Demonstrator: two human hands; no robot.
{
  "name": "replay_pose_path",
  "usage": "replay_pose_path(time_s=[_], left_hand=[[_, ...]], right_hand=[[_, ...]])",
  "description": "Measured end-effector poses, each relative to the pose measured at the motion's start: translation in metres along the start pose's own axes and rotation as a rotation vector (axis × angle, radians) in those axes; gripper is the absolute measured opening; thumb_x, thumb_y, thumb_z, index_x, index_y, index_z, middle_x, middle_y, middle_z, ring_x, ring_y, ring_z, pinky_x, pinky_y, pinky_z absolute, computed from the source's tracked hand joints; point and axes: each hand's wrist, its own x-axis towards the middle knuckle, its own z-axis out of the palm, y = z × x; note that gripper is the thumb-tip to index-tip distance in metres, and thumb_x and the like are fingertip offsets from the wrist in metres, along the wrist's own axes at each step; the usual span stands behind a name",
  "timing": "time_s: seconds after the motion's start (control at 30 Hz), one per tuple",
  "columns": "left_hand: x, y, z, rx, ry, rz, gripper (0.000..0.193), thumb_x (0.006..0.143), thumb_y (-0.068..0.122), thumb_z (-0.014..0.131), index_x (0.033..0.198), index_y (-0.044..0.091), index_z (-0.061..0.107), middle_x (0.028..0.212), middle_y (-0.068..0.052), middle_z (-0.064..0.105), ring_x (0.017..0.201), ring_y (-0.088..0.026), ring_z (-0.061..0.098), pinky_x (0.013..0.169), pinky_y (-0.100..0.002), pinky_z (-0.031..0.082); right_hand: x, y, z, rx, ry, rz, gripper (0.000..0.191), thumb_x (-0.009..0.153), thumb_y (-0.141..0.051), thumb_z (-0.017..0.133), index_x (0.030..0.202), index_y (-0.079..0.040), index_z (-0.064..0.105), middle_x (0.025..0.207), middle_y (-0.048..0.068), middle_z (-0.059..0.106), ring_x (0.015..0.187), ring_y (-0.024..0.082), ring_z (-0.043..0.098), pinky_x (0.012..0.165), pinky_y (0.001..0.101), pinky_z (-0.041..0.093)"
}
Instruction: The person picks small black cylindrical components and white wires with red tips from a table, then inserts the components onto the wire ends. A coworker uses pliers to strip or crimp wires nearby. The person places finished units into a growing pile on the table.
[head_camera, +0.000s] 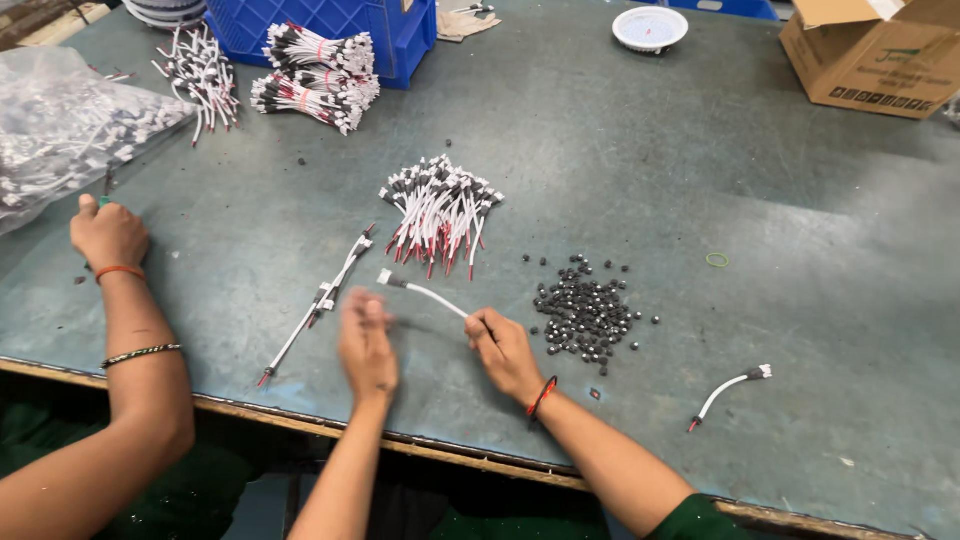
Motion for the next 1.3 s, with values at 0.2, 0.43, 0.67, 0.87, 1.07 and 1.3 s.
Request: replay_pose_path(time_s=[0.2, 0.43, 0.67, 0.87, 1.07, 1.3], left_hand=[[0.027, -0.041, 0.065, -0.784, -0.278, -0.481, 0.051, 0.105, 0.045, 0.043, 0.129, 0.004, 0.06, 0.087, -0.004, 0.07, 0.074, -0.014, 0.062, 0.071, -0.028, 0.051], [0.086, -0.08, 0.07, -1.297, -0.571, -0.749, 0.027, 0.105, 0.033, 0.056, 0.108, 0.006, 0.062, 0.064, 0.003, 0.042, 0.054, -0.01, 0.042, 0.053, -0.028, 0.036], [0.094, -0.094, 0.073, -0.843, -0.25, -0.603, 0.039, 0.104, 0.04, 0.057, 0.09, 0.004, 0.056, 0.058, 0.004, 0.035, 0.047, -0.01, 0.035, 0.045, -0.028, 0.028], [0.084, -0.08, 0.062, -0.784, 0.041, -0.322, 0.038, 0.105, 0.046, 0.048, 0.104, 0.008, 0.055, 0.065, 0.003, 0.041, 0.055, -0.006, 0.037, 0.049, -0.024, 0.03], [0.081, -0.068, 0.056, -0.641, 0.264, -0.232, 0.043, 0.109, 0.049, 0.044, 0.112, 0.007, 0.052, 0.069, 0.002, 0.041, 0.058, -0.007, 0.039, 0.051, -0.024, 0.032], [0.083, -0.076, 0.054, -0.729, 0.191, -0.284, 0.055, 0.107, 0.057, 0.03, 0.111, 0.007, 0.054, 0.064, 0.002, 0.043, 0.054, -0.006, 0.04, 0.047, -0.022, 0.029]], right_hand=[[0.003, -0.01, 0.012, -0.172, -0.144, -0.15, 0.027, 0.105, -0.024, 0.056, 0.093, 0.0, 0.062, 0.074, 0.014, 0.062, 0.067, 0.027, 0.06, 0.064, 0.0383, 0.049], [0.026, -0.012, 0.026, -0.138, -0.184, -0.014, 0.028, 0.105, -0.025, 0.054, 0.09, -0.002, 0.06, 0.073, 0.012, 0.064, 0.067, 0.028, 0.065, 0.065, 0.0385, 0.052], [0.051, -0.011, 0.056, -0.377, -0.09, -0.006, 0.026, 0.1, -0.027, 0.056, 0.09, -0.007, 0.067, 0.075, 0.012, 0.069, 0.071, 0.033, 0.069, 0.064, 0.0438, 0.052], [0.06, -0.01, 0.077, -0.556, -0.045, -0.09, 0.023, 0.098, -0.027, 0.058, 0.093, -0.006, 0.067, 0.089, 0.016, 0.071, 0.083, 0.042, 0.066, 0.069, 0.0529, 0.048], [0.049, -0.025, 0.062, -0.387, -0.122, -0.11, 0.026, 0.101, -0.029, 0.055, 0.095, -0.006, 0.066, 0.09, 0.017, 0.07, 0.087, 0.04, 0.067, 0.074, 0.0486, 0.051], [0.05, -0.021, 0.062, -0.399, -0.168, -0.084, 0.027, 0.101, -0.03, 0.055, 0.094, -0.005, 0.065, 0.086, 0.017, 0.069, 0.083, 0.039, 0.066, 0.071, 0.0484, 0.05]])
